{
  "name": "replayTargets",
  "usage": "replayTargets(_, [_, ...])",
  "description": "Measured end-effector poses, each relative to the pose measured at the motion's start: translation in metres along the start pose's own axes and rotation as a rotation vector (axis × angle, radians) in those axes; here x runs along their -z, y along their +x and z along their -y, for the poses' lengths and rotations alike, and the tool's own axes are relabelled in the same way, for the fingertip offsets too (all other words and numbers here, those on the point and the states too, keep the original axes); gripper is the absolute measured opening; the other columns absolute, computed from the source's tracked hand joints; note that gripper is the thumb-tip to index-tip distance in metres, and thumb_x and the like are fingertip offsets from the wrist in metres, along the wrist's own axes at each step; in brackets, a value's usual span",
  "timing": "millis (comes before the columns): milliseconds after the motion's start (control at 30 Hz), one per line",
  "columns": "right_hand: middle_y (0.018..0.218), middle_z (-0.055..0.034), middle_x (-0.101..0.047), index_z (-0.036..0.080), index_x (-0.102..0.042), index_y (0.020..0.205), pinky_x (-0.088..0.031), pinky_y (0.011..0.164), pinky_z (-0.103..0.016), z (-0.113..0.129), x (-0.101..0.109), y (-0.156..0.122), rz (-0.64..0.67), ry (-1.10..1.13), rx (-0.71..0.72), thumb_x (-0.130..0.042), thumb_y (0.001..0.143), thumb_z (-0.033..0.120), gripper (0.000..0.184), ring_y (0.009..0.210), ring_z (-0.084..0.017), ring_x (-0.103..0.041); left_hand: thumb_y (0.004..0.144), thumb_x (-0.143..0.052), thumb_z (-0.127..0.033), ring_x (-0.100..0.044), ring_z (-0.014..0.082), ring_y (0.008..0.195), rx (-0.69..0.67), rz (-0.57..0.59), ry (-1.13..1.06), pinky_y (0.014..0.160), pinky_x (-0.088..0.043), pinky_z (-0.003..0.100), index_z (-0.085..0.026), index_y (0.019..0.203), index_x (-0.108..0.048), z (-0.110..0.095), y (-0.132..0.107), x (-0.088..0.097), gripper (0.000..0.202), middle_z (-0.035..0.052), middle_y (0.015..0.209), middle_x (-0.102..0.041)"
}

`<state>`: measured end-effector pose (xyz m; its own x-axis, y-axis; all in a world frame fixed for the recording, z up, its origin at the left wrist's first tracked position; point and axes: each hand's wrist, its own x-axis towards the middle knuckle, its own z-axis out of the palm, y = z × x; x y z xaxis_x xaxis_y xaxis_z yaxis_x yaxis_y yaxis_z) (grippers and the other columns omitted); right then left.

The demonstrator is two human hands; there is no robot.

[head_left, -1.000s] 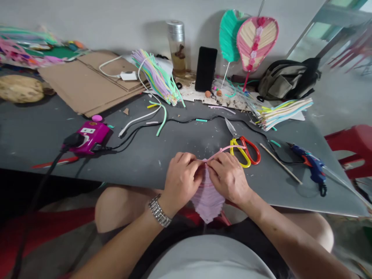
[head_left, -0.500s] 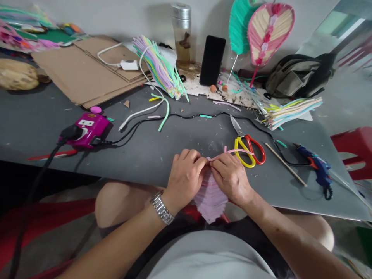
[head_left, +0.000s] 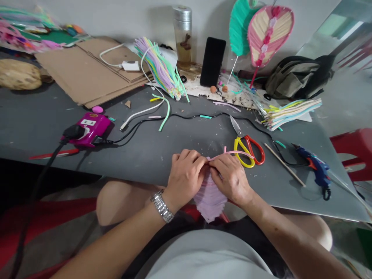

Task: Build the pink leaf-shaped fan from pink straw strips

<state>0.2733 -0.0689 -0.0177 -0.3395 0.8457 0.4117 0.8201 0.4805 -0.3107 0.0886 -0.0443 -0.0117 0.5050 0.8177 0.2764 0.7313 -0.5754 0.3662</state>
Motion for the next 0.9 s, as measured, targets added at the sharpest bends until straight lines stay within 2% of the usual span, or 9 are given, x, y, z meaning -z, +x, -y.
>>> replayTargets(233, [0.089, -0.0062, -0.072, 0.018, -0.068, 0.087, -0.043, 0.080, -0.036, -0.0012, -0.0012, 0.0016, -0.010, -0.035, 0.038, -0.053, 0.099, 0.013, 0.020, 0.086, -0.021, -0.062, 0.102, -0.053, -0.022, -0.054, 0.0258, 0.094, -0.019, 0.012, 0.026, 0.077, -0.032, 0.042, -0.022, 0.104, -0.068, -0.0003, 0.0010, 0.0001, 0.015, 0.0060, 0.097, -0.066])
replayTargets(433, [0.086, -0.0056, -0.071, 0.020, -0.066, 0.079, -0.039, 0.079, -0.036, -0.0014, -0.0008, 0.0025, 0.038, -0.062, 0.039, -0.051, 0.100, 0.013, 0.027, 0.085, -0.020, -0.059, 0.102, -0.053, -0.021, -0.054, 0.0264, 0.095, -0.026, 0.022, 0.035, 0.076, -0.032, 0.042, -0.022, 0.104, -0.068, -0.0006, 0.0018, 0.0004, 0.015, 0.0063, 0.097, -0.066])
replayTargets(667, [0.084, -0.0053, -0.070, 0.019, -0.069, 0.083, -0.037, 0.080, -0.036, -0.0032, -0.0008, 0.0026, 0.040, -0.095, 0.055, -0.052, 0.101, 0.015, 0.025, 0.083, -0.020, -0.058, 0.102, -0.052, -0.021, -0.054, 0.0262, 0.095, -0.037, 0.017, 0.054, 0.077, -0.033, 0.041, -0.022, 0.102, -0.069, -0.0009, 0.0021, 0.0001, 0.017, 0.0067, 0.096, -0.066])
replayTargets(767, [0.088, -0.0058, -0.072, 0.019, -0.070, 0.087, -0.038, 0.082, -0.036, -0.0035, 0.0000, 0.0015, 0.017, -0.087, 0.064, -0.052, 0.101, 0.016, 0.023, 0.086, -0.021, -0.061, 0.101, -0.053, -0.021, -0.056, 0.0261, 0.095, -0.022, -0.032, 0.055, 0.077, -0.034, 0.041, -0.022, 0.102, -0.070, -0.0015, 0.0000, -0.0007, 0.016, 0.0066, 0.096, -0.067])
replayTargets(900, [0.093, -0.0067, -0.074, 0.018, -0.072, 0.093, -0.040, 0.084, -0.037, -0.0032, 0.0001, 0.0002, -0.025, -0.051, 0.065, -0.055, 0.100, 0.017, 0.018, 0.089, -0.021, -0.063, 0.096, -0.059, -0.017, -0.057, 0.0258, 0.099, 0.026, -0.157, 0.009, 0.082, -0.039, 0.041, -0.020, 0.107, -0.069, 0.0000, -0.0066, -0.0009, 0.015, 0.0073, 0.102, -0.069])
